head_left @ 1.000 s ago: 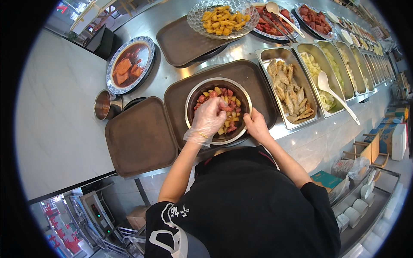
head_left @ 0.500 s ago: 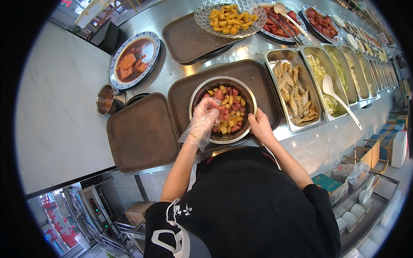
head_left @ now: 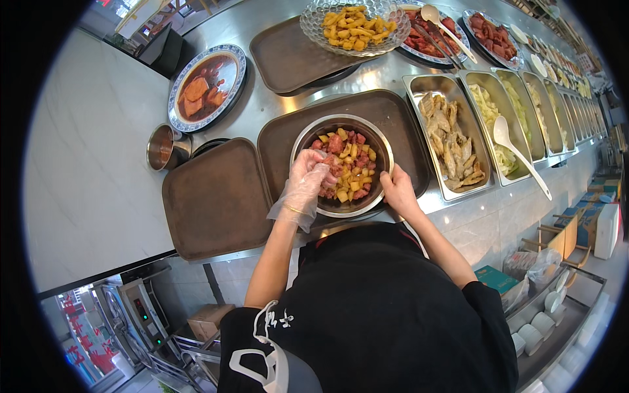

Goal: The person scoops diced meat and fried cubes from glass bowls into a metal bowl, mixes them, and places the bowl on a tray. They then retrieve a receipt, open a white cooler, and pack a small container with a fried egg into a red cooler.

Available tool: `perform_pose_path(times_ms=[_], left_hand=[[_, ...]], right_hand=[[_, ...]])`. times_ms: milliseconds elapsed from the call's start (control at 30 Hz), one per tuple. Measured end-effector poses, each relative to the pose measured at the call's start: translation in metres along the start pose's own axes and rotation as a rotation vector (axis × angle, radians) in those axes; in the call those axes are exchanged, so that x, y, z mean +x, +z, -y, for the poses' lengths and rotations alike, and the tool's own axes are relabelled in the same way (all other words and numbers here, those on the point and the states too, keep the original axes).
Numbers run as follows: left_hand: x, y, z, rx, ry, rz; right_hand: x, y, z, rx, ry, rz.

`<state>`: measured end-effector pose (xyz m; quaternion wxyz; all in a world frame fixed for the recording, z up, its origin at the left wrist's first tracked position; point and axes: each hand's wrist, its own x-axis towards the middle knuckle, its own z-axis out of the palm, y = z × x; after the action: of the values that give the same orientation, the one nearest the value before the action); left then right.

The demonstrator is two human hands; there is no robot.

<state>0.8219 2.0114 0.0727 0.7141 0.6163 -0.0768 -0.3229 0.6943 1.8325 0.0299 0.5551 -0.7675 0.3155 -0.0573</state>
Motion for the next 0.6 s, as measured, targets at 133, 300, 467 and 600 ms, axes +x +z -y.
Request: perform_pose_path(times_ms=[133, 300, 467, 600], left_hand=[[0.0, -0.002, -0.002, -0.109, -0.124, 0.026], [-0.009, 0.002, -0.011, -0.198, -0.043, 0.066], [-0.009, 0.0, -0.011, -0.281, -0.044, 0.074], [-0.006, -0.012, -0.002, -0.207, -0.106, 0.115]], right_hand=[[0.0, 0.0, 0.0, 0.004, -0.006, -0.004], [0.0, 0.0, 0.0, 0.022, 0.003, 0.003], [-0.001, -0.001, 0.003, 0.01, 0.009, 0.021], [-0.002, -0.002, 0.006, 0.012, 0.005, 0.021]])
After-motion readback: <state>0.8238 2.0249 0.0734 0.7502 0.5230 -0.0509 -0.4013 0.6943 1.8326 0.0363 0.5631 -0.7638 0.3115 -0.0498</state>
